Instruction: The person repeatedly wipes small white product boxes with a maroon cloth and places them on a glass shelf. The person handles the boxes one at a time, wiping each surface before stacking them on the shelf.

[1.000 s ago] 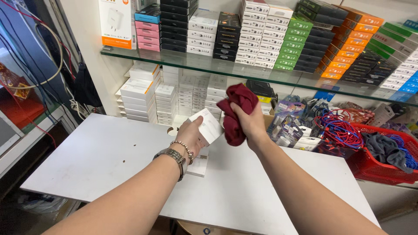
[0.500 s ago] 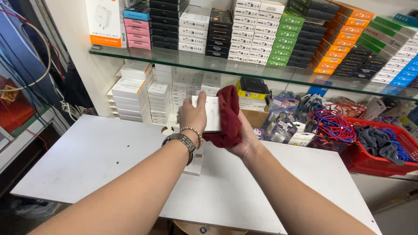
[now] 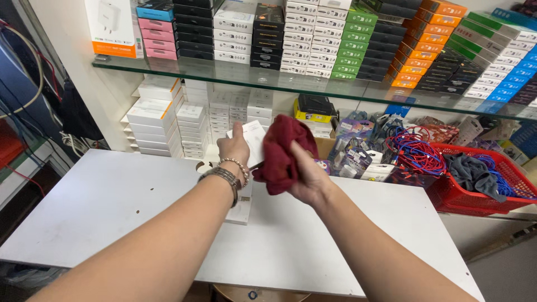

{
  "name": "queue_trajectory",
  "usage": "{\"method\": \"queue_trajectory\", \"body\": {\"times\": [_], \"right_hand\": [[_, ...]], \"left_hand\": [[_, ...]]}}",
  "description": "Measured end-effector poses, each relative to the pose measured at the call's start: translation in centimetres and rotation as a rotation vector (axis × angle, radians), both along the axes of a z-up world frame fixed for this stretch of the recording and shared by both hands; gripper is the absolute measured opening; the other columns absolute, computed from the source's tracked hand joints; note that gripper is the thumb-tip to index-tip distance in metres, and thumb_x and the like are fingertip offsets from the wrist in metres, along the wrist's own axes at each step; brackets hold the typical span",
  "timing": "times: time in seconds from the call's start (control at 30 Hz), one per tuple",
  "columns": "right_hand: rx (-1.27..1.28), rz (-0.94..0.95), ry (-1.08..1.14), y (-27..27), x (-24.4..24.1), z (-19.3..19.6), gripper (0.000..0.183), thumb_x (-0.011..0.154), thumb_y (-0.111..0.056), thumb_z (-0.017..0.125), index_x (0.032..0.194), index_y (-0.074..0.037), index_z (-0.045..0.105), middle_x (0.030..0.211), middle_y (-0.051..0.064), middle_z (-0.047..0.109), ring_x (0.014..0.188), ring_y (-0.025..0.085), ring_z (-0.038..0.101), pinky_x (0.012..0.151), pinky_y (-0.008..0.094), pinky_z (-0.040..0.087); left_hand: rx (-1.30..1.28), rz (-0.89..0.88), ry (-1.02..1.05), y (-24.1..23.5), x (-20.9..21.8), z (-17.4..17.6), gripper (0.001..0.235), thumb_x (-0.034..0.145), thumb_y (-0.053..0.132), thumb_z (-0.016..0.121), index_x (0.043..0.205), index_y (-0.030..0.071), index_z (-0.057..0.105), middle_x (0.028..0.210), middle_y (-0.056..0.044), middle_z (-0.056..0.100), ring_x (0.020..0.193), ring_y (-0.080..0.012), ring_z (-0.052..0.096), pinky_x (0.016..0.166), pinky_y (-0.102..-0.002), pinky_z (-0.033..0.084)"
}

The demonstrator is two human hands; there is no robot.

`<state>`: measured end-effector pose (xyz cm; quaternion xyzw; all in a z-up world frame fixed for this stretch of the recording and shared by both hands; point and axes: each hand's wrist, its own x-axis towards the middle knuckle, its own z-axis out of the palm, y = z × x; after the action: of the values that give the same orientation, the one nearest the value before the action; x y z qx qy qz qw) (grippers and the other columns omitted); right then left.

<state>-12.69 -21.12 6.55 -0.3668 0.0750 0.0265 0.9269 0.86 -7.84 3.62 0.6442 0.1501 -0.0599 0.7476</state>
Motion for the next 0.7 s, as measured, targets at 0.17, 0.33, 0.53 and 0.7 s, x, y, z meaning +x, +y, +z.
{"method": "queue_trajectory", "body": {"times": [0.17, 0.33, 0.53, 0.7], "right_hand": [[-0.652, -0.319, 0.061, 0.7, 1.3, -0.1, 0.054, 0.086, -0.027, 0.079, 0.131, -0.003, 0.061, 0.119, 0.015, 0.072, 0.097, 0.025, 0.072, 0.082, 0.041, 0.061], [-0.839, -0.458, 0.094, -0.1, 1.8, -0.5, 0.062, 0.085, -0.029, 0.082, 0.135, -0.003, 0.054, 0.125, 0.012, 0.069, 0.108, 0.021, 0.07, 0.088, 0.036, 0.06], [-1.091, -0.618, 0.211, -2.9, 1.1, -4.6, 0.078, 0.077, -0.03, 0.08, 0.142, -0.009, 0.042, 0.135, 0.014, 0.063, 0.121, 0.028, 0.066, 0.098, 0.04, 0.055], [-1.887, 0.24, 0.53, -3.2, -1.8, -8.7, 0.102, 0.074, -0.048, 0.087, 0.156, -0.02, 0.034, 0.149, 0.02, 0.047, 0.133, 0.037, 0.051, 0.111, 0.044, 0.044]], "left_hand": [[-0.322, -0.125, 0.049, -0.2, -2.2, -0.8, 0.057, 0.092, 0.046, 0.065, 0.116, -0.005, 0.066, 0.099, -0.011, 0.07, 0.077, -0.0212, 0.066, 0.068, -0.039, 0.057], [0.003, -0.28, -0.067, 0.4, -3.8, 0.3, 0.051, 0.092, 0.043, 0.072, 0.113, -0.002, 0.059, 0.098, -0.013, 0.065, 0.081, -0.0197, 0.065, 0.069, -0.033, 0.06], [-0.189, -0.289, 0.032, 2.5, -4.4, 0.1, 0.05, 0.09, 0.033, 0.075, 0.118, -0.005, 0.059, 0.108, -0.016, 0.071, 0.093, -0.022, 0.073, 0.079, -0.034, 0.065], [-0.307, -0.231, 0.087, 4.0, -3.3, -0.5, 0.048, 0.09, 0.028, 0.073, 0.124, -0.003, 0.058, 0.115, -0.014, 0.071, 0.099, -0.0224, 0.073, 0.085, -0.035, 0.064]]}}
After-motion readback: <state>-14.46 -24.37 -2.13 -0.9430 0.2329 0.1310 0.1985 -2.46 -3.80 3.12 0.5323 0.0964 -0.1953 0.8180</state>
